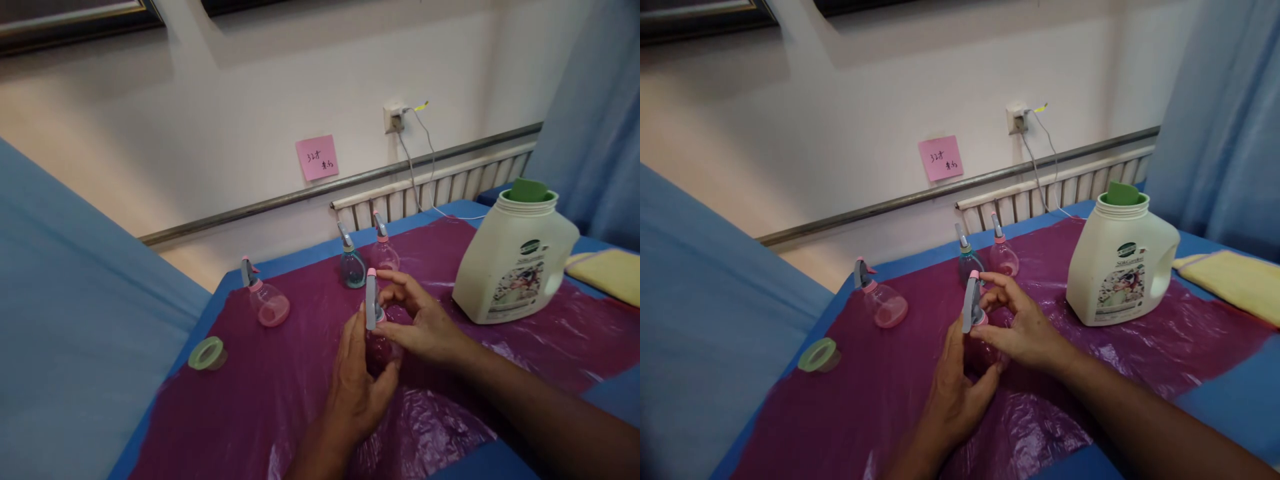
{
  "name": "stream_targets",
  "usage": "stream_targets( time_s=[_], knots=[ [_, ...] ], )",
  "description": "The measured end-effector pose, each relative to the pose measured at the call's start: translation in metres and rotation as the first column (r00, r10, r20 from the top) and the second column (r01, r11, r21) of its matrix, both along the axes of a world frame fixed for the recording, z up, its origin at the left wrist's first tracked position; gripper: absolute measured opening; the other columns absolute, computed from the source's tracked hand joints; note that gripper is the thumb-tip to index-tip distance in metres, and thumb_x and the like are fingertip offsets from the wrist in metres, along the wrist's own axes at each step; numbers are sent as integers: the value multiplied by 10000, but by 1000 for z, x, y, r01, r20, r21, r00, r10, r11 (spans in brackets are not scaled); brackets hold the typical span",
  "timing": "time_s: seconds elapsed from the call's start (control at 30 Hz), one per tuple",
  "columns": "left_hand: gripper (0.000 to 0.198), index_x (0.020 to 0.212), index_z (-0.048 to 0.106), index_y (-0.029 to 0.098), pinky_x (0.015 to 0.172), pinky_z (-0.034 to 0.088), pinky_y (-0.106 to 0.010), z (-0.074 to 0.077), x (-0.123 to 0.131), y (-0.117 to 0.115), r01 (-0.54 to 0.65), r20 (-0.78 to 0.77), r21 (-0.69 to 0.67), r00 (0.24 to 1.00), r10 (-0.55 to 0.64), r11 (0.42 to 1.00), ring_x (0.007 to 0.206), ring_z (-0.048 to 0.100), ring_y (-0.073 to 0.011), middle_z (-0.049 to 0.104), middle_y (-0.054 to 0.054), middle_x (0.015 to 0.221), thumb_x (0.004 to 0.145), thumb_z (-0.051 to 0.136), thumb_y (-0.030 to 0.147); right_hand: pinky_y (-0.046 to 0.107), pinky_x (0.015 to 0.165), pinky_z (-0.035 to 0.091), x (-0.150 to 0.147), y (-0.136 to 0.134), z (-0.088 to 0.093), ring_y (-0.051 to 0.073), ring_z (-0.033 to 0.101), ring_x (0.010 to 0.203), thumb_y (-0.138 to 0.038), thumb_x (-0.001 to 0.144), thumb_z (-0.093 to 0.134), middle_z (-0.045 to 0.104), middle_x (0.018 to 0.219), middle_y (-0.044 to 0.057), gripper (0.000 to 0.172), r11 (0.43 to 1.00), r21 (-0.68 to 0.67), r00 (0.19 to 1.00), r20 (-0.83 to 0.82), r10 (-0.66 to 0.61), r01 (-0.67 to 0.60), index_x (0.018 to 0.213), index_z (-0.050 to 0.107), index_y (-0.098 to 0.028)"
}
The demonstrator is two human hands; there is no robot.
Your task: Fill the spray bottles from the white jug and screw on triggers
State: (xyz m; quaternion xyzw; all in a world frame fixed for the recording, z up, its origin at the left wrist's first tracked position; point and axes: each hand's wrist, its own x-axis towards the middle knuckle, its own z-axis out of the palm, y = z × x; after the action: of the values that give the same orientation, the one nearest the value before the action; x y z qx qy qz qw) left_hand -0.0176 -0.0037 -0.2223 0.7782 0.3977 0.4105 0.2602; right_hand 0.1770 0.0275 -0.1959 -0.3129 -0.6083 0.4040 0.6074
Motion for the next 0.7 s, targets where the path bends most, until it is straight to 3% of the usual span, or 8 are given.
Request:
stream_targets(
  time_s=[0.1,0.23,0.3,0.47,0.7],
  knots=[
    [856,1739,359,376,1196,576,-542,0,-1,0,-1,-18,10,1000,1,1000,1449,653,-343,602,-127,1619,1012,799,272,414,1028,618,-1,-1,-2,207,768,1023,-223,900,883,767,1085,10,760,1000,16,1000,21,10,-11,1571,540,-320],
    [983,1799,253,409,1201,572,-548,-2,-3,2,28,-14,37,1000,-28,999,1457,641,-346,588,-122,1641,1004,808,251,453,1182,560,1,-9,1,234,754,1284,-213,1033,707,777,1374,89,748,998,21,993,104,62,-65,1713,412,-316],
    [1022,1812,227,422,1200,573,-548,-3,-3,2,39,6,59,999,-40,997,1459,638,-344,583,-119,1647,996,817,242,448,1209,548,2,-12,3,230,746,1328,-206,1077,629,766,1440,98,736,995,36,988,125,93,-98,1756,367,-318],
    [1036,1819,231,420,1192,581,-552,-1,-2,1,34,8,66,999,-35,997,1460,638,-349,589,-122,1646,989,816,214,394,1085,628,2,-11,1,215,796,1181,-206,1058,652,800,1329,84,729,998,9,990,124,64,-66,1742,423,-313],
    [997,1803,284,401,1169,602,-545,-4,0,2,3,8,96,1000,-4,995,1406,671,-336,627,-124,1586,987,830,229,424,1056,638,0,-2,-7,210,771,1067,-185,923,814,756,1125,25,760,995,68,989,123,-82,74,1621,549,-325]
  ],
)
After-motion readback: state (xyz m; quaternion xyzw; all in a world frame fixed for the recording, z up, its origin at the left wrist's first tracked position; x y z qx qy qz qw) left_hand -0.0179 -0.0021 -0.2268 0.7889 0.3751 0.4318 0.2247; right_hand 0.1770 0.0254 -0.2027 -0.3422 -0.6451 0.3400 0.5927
